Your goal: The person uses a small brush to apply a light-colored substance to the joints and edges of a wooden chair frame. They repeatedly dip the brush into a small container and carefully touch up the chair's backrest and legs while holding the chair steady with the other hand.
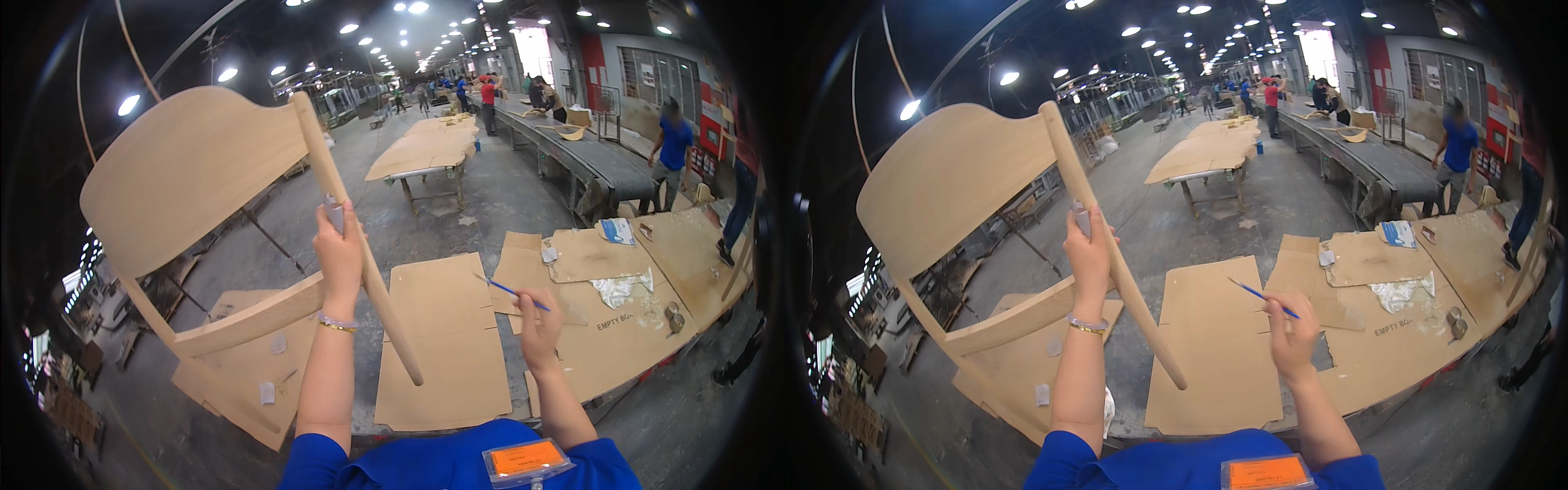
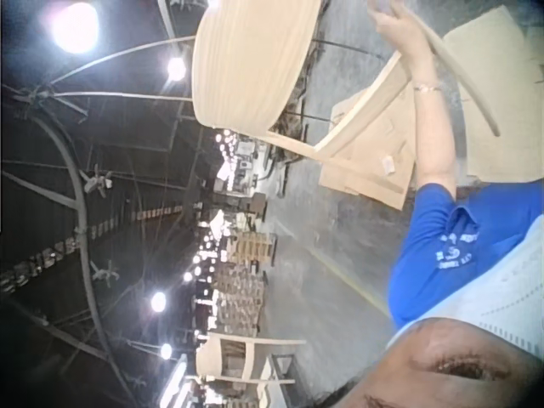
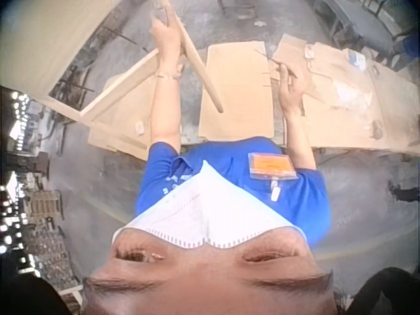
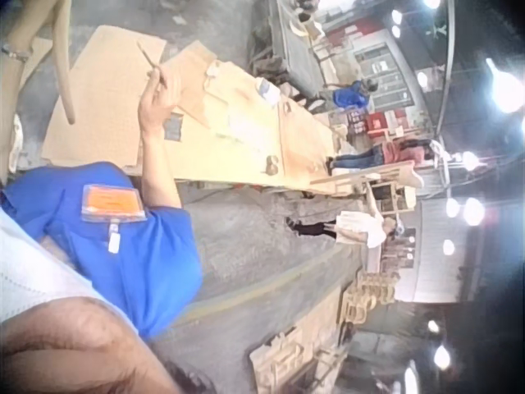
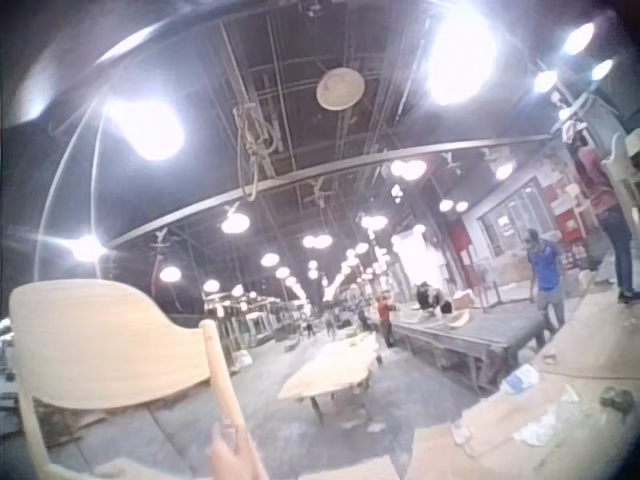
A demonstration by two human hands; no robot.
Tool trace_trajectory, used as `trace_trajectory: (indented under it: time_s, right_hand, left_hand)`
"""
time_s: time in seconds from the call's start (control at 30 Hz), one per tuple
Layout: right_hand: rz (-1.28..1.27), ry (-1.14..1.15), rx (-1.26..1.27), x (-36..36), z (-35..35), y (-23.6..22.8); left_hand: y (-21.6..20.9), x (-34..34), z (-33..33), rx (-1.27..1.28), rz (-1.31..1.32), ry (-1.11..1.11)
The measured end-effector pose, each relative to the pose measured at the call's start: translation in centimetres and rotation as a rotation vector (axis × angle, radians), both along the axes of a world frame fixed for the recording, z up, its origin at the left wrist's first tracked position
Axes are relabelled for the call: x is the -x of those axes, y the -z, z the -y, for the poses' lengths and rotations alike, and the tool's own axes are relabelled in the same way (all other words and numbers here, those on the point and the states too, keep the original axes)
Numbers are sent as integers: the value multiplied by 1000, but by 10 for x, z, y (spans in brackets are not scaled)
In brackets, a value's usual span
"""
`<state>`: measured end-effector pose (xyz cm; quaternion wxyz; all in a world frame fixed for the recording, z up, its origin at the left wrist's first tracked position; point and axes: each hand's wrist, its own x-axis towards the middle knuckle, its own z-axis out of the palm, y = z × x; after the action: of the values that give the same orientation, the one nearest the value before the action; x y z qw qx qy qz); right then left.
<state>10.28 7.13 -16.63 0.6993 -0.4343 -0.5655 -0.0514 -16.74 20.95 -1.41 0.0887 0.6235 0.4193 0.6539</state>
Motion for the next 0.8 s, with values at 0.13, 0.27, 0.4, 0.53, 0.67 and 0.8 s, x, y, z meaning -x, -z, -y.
trace_trajectory:
  time_s: [0.13,0.27,0.4,0.53,0.67,0.8]
  right_hand:
    - [-498,75,199,-44,47,77]
    - [-996,66,224,-84,105,139]
    - [-1362,70,129,-80,140,169]
    - [-1362,66,140,-68,166,169]
    - [-1304,67,104,-70,195,160]
    - [-1307,89,60,-74,230,157]
  left_hand:
    - [3,16,-26,17,19,-85]
    - [5,32,-46,-10,18,-116]
    - [4,42,-77,-23,22,-160]
    - [-9,82,-103,-95,-317,-340]
    - [7,153,-42,-269,-419,-420]
    - [9,276,82,-684,-435,-1074]
